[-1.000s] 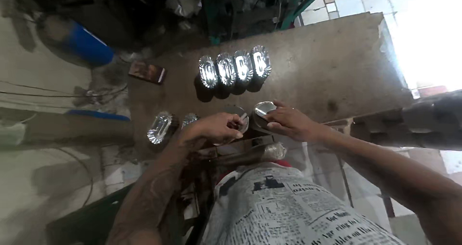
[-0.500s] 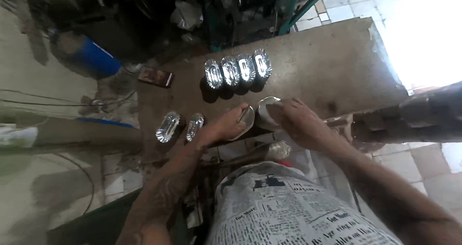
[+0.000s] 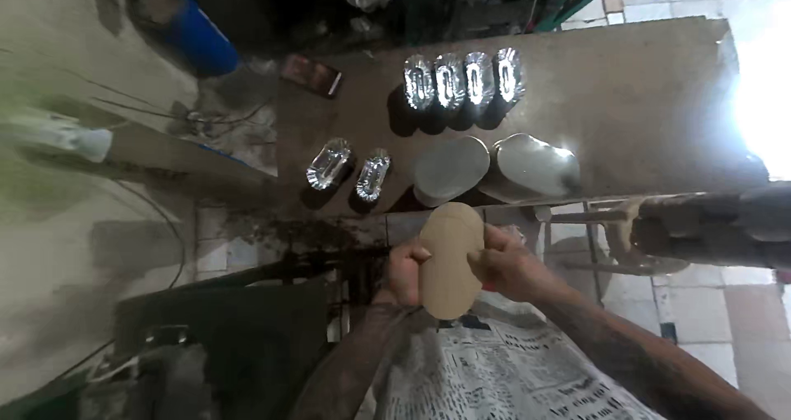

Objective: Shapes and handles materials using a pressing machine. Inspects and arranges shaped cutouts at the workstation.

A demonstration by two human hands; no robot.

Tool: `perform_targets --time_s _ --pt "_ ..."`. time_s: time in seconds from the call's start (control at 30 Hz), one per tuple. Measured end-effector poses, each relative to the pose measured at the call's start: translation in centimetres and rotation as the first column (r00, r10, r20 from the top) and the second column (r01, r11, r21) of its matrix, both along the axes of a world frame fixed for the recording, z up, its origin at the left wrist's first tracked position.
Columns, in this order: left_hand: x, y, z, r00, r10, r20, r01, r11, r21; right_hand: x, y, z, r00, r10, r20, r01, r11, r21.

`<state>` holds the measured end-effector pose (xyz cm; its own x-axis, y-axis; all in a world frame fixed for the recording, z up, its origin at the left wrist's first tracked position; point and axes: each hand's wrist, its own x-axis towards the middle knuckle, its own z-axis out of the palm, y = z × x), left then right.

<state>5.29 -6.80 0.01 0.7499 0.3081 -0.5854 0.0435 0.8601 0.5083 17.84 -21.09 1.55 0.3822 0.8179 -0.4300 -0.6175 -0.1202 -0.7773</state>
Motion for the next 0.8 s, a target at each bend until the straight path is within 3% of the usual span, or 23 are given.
perform_targets --time_s 0.07,0.1,0.13,0.17,0.2,0.23,0.27,0.3,0.33,0.4,0.47,0.5,0.57,0.63,0.7,0.73,0.8 --pt "-0.3 -1.8 -3.2 0.987 0.112 0.117 -0.114 0.993 0.011 0.1 0.0 -0.9 0.996 0.036 -0.078 -0.032 0.999 0.044" --pt "0.0 -2.2 -5.1 0.986 0.100 0.135 -0.107 0.993 0.043 0.3 -0.2 -1.8 0.998 0.039 -0.040 -0.038 0.999 0.025" --pt "0.7 -2.3 -6.7 0.998 0.036 0.059 -0.042 0.994 0.097 0.9 -0.9 -3.3 0.993 0.075 0.092 -0.072 0.997 -0.032" --pt "1.3 -1.9 -8.7 0.989 -0.137 -0.062 0.147 0.966 0.210 1.7 -2.4 -5.1 0.931 0.193 0.309 -0.157 0.978 -0.137" --pt "2.4 -1.2 -10.6 0.887 -0.404 -0.226 0.460 0.817 0.347 2.7 -4.4 -6.9 0.757 0.404 0.513 -0.282 0.911 -0.302" --pt "4.1 -0.7 -13.2 0.694 -0.585 -0.419 0.719 0.537 0.441 3.5 -6.4 -8.4 0.518 0.625 0.583 -0.379 0.780 -0.499" --pt "5.8 -0.6 -16.4 0.496 -0.648 -0.578 0.858 0.264 0.440 3.7 -8.2 -9.7 0.308 0.811 0.498 -0.429 0.585 -0.688" --pt "7.4 -0.7 -19.7 0.363 -0.627 -0.690 0.909 0.075 0.410 3.6 -9.9 -10.8 0.209 0.907 0.365 -0.440 0.420 -0.793" --pt "9.0 -1.0 -22.2 0.299 -0.566 -0.768 0.927 -0.019 0.374 3.2 -11.8 -12.4 0.184 0.945 0.272 -0.441 0.327 -0.836" --pt "11.0 -1.5 -23.4 0.212 -0.525 -0.825 0.965 -0.023 0.262 2.2 -15.0 -14.9 0.266 0.952 0.149 -0.479 0.265 -0.837" --pt "11.7 -1.1 -21.3 0.165 -0.606 -0.779 0.980 0.014 0.196 1.6 -14.6 -14.2 0.368 0.930 -0.004 -0.490 0.190 -0.851" --pt "11.5 -0.9 -21.2 0.187 -0.646 -0.740 0.972 0.013 0.235 1.8 -14.3 -13.8 0.359 0.931 -0.061 -0.506 0.140 -0.851" --pt "9.7 0.2 -19.2 0.247 -0.664 -0.706 0.965 0.099 0.244 2.2 -14.4 -15.1 0.328 0.943 -0.064 -0.498 0.115 -0.859" --pt "7.6 1.6 -14.1 0.291 -0.623 -0.726 0.957 0.190 0.220 3.0 -13.4 -14.9 0.299 0.951 -0.082 -0.500 0.083 -0.862" --pt "5.3 4.5 -10.2 0.307 -0.616 -0.726 0.951 0.168 0.259 3.8 -12.1 -14.1 0.240 0.963 -0.122 -0.489 0.012 -0.872" --pt "3.6 6.0 -8.3 0.356 -0.581 -0.732 0.933 0.180 0.311 3.9 -11.6 -13.3 0.231 0.968 -0.093 -0.476 0.029 -0.879" --pt "-1.3 7.6 -3.7 0.616 -0.392 -0.683 0.784 0.386 0.486 4.6 -12.4 -12.7 0.211 0.969 0.125 -0.474 0.214 -0.854"
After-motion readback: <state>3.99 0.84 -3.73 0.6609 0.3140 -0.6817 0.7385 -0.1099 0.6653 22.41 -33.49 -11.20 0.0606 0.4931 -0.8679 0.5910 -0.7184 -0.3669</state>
